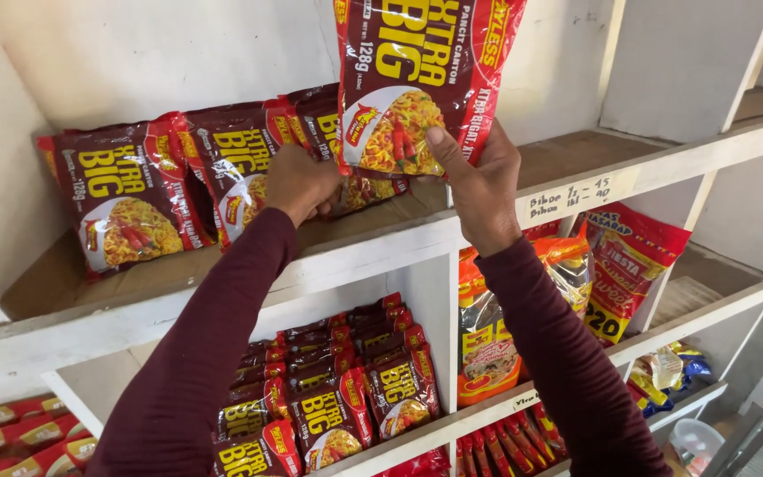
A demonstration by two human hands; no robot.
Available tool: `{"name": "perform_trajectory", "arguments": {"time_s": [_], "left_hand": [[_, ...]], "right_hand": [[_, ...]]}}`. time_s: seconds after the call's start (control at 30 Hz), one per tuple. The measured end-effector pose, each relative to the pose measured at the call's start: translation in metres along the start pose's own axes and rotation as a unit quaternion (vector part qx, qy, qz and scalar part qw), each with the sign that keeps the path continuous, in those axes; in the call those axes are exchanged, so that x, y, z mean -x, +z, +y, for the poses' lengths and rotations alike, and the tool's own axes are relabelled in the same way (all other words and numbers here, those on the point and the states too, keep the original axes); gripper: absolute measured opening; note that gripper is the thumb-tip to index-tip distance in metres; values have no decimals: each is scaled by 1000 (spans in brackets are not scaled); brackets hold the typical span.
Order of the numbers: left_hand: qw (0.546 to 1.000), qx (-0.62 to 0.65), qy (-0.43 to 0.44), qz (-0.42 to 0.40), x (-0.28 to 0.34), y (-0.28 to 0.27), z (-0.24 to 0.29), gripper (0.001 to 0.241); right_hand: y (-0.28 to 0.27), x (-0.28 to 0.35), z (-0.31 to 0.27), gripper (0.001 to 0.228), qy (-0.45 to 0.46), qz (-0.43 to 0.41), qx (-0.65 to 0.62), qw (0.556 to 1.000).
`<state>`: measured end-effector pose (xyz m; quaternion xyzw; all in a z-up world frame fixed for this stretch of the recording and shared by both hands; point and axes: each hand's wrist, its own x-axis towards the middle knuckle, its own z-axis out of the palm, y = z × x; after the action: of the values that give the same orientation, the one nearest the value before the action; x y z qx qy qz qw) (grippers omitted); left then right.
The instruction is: Organizing and stocking instant noodle packets on store shelves.
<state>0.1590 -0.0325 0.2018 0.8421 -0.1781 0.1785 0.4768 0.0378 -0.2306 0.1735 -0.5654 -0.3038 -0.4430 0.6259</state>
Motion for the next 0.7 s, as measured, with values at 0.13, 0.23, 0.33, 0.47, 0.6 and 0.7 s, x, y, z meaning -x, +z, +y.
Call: {"name": "perform_trajectory", "arguments": {"time_s": [0.13, 0.23, 0.33, 0.47, 0.6, 0.7], "left_hand": [[973, -114, 166, 112, -37, 16, -25, 39], [975, -113, 146, 126, -48, 23, -27, 25], [958, -121, 199, 166, -64, 28, -43, 16], [977, -125, 144, 91, -55, 14, -33, 16], [961, -151, 196, 125, -64, 16, -41, 11], [961, -157, 187, 126, -59, 12, -35, 13]], "right_hand": [[-8, 0, 5, 37, -37, -14, 9, 999], [-11, 1, 2, 37, -39, -15, 14, 999], [-7, 0, -10, 39, 16, 14, 36, 999], [-13, 1, -2, 38, -49, -23, 47, 997], [-9, 0, 3, 38, -34, -16, 43, 998], [-4, 1, 6, 39, -19, -12, 38, 999]]}}
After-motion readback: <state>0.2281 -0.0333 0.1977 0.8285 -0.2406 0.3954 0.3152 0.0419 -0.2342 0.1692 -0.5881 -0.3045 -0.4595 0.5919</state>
